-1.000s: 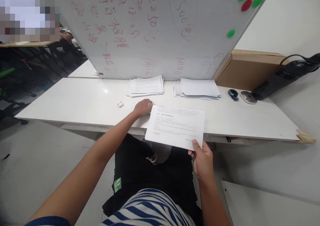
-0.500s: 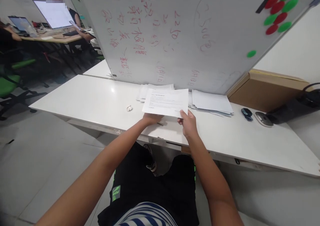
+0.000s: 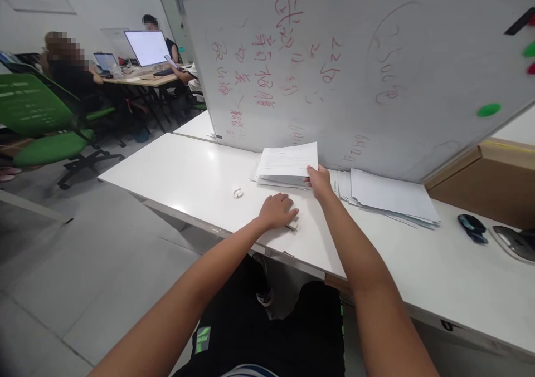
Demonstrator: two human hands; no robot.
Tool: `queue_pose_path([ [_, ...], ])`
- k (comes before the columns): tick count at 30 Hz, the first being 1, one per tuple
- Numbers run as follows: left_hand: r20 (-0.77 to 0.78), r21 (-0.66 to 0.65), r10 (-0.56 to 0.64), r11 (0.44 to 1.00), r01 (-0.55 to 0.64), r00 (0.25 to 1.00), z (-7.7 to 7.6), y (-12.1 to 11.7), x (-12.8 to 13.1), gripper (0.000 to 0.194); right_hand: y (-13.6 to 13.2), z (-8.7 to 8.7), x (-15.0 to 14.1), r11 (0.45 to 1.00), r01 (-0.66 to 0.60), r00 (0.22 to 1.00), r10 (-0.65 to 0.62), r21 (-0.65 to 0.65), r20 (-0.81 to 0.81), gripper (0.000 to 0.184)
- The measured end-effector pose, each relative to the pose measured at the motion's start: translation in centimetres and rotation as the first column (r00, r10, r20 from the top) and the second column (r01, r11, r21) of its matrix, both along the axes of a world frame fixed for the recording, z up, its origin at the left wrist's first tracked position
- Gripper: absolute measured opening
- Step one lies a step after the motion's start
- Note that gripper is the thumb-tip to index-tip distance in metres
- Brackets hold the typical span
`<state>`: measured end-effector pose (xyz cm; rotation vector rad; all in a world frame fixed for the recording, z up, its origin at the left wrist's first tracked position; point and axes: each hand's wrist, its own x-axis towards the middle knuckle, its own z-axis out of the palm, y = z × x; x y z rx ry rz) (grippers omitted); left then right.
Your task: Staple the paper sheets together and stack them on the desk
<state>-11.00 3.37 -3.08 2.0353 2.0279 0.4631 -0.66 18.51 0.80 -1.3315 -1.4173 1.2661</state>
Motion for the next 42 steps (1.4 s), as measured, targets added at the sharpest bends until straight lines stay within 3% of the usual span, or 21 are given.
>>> queue_pose_path([
  [2,0.000,0.001,0.000,1.000,0.000,1.000,0.1,0.1,0.0,0.048,0.7,-0.7,0.0,0.995,0.054,0.973,-0.071,0.080,0.222,0.056],
  [4,-0.004,-0.005,-0.003,1.000,0.003,1.000,0.2,0.2,0.0,0.047,0.9,-1.6,0.6,0.970,0.057,0.882,-0.160,0.237,0.442,0.069],
  [6,-0.007,-0.016,-0.001,1.000,0.001,1.000,0.2,0.3,0.0,0.047,0.6,-2.4,2.2,0.911,-0.073,0.767,-0.209,0.405,0.607,0.070],
  [8,-0.012,-0.013,0.004,1.000,-0.004,1.000,0.3,0.4,0.0,0.047,0.1,-3.1,4.5,0.838,-0.241,0.653,-0.233,0.489,0.721,0.065],
  [10,-0.013,0.006,0.006,1.000,-0.006,1.000,0.2,0.5,0.0,0.046,-0.4,-3.6,7.6,0.813,-0.318,0.546,-0.264,0.488,0.795,0.062],
  [13,-0.008,0.029,0.006,1.000,-0.006,1.000,0.2,0.6,0.1,0.044,-0.6,-4.4,12.7,0.855,-0.254,0.429,-0.319,0.452,0.845,0.060],
  [16,-0.004,0.022,0.005,1.000,-0.004,1.000,0.2,0.6,0.2,0.043,-0.6,-5.6,17.2,0.895,-0.213,0.362,-0.301,0.392,0.883,0.059],
  [19,-0.012,-0.006,0.006,1.000,-0.006,1.000,0.5,0.6,0.3,0.044,-0.8,-6.8,19.7,0.904,-0.261,0.358,-0.234,0.338,0.904,0.054],
  [23,-0.022,-0.026,0.016,1.000,-0.017,1.000,1.0,0.5,0.5,0.041,-1.5,-7.6,19.9,0.871,-0.229,0.409,-0.319,0.435,0.855,0.046],
  [33,-0.037,-0.018,0.136,0.990,-0.136,0.990,1.1,1.1,1.5,0.038,-2.2,-7.1,19.8,0.809,-0.162,0.519,-0.416,0.564,0.746,0.041],
  [42,-0.053,-0.025,0.157,0.987,-0.159,0.986,1.0,1.3,1.7,0.039,-2.5,-7.3,20.1,0.810,-0.091,0.532,-0.452,0.579,0.716,0.036],
])
